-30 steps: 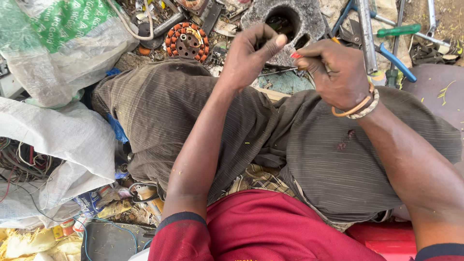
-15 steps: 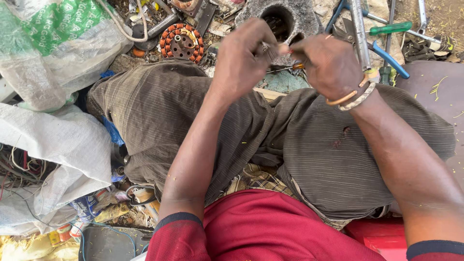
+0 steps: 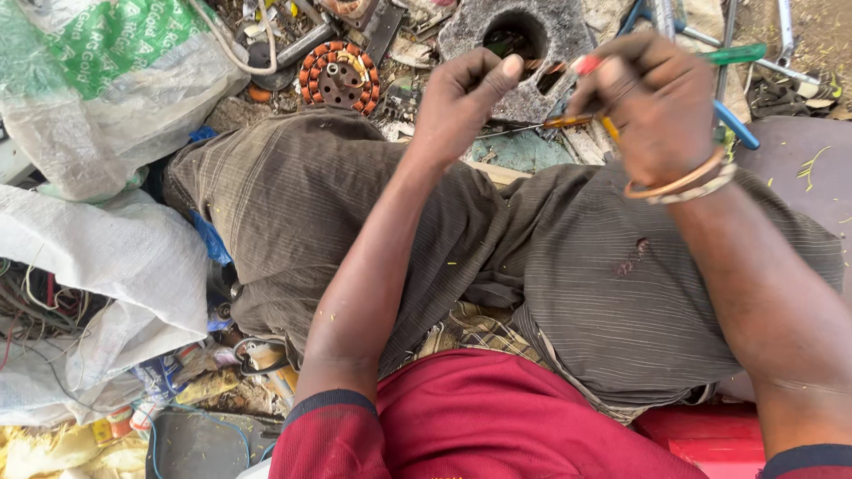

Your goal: The person sits cross-legged on the ground and uses pliers and a hammer to strip insulation and shape a small electrical component. They repeatedly cut, bend, and adjust the component while surrounded by scrap materials and tools.

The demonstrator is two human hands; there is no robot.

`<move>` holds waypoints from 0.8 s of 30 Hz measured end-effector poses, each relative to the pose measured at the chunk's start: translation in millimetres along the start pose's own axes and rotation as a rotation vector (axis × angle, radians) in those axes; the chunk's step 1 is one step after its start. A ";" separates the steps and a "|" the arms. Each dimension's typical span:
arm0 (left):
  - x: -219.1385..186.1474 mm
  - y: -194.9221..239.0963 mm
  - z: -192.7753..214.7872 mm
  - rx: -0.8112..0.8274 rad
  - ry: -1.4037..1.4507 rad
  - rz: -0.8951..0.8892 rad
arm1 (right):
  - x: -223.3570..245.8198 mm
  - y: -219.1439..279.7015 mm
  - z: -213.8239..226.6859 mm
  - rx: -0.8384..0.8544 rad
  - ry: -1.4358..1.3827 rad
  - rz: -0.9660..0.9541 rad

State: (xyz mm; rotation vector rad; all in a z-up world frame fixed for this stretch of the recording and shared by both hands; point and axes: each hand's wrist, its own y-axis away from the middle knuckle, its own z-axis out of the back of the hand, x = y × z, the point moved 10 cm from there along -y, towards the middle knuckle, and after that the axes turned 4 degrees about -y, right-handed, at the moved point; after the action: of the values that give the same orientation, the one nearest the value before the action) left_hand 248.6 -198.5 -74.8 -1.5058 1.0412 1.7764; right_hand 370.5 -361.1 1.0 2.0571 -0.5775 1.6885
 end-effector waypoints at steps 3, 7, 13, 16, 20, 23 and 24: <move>2.0 -0.2 7.0 0.020 0.194 0.046 | 6.5 -10.3 16.6 -0.007 -0.208 0.043; 5.9 9.3 4.2 0.088 0.589 0.153 | 1.0 -12.3 35.1 -0.085 -0.198 0.061; -31.5 16.9 3.3 0.156 0.901 0.059 | -4.1 -11.8 39.5 -0.052 -0.090 0.099; -31.9 16.9 18.1 0.045 0.900 0.062 | -4.4 -12.7 39.3 -0.028 0.007 0.139; -18.1 15.7 43.7 -0.026 0.831 -0.007 | -6.1 -15.3 35.9 -0.030 0.114 0.143; -18.9 23.1 68.0 -0.145 0.750 -0.085 | -8.0 -10.6 33.9 -0.032 0.126 0.115; -27.8 27.0 83.8 -0.238 0.690 -0.127 | -7.6 -10.3 33.2 -0.035 0.141 0.110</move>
State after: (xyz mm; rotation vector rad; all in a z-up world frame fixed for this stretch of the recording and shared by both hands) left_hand 187.6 -140.1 -37.6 -2.3707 1.0246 1.3414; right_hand 401.9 -370.7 -13.0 1.8941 -0.6796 1.8553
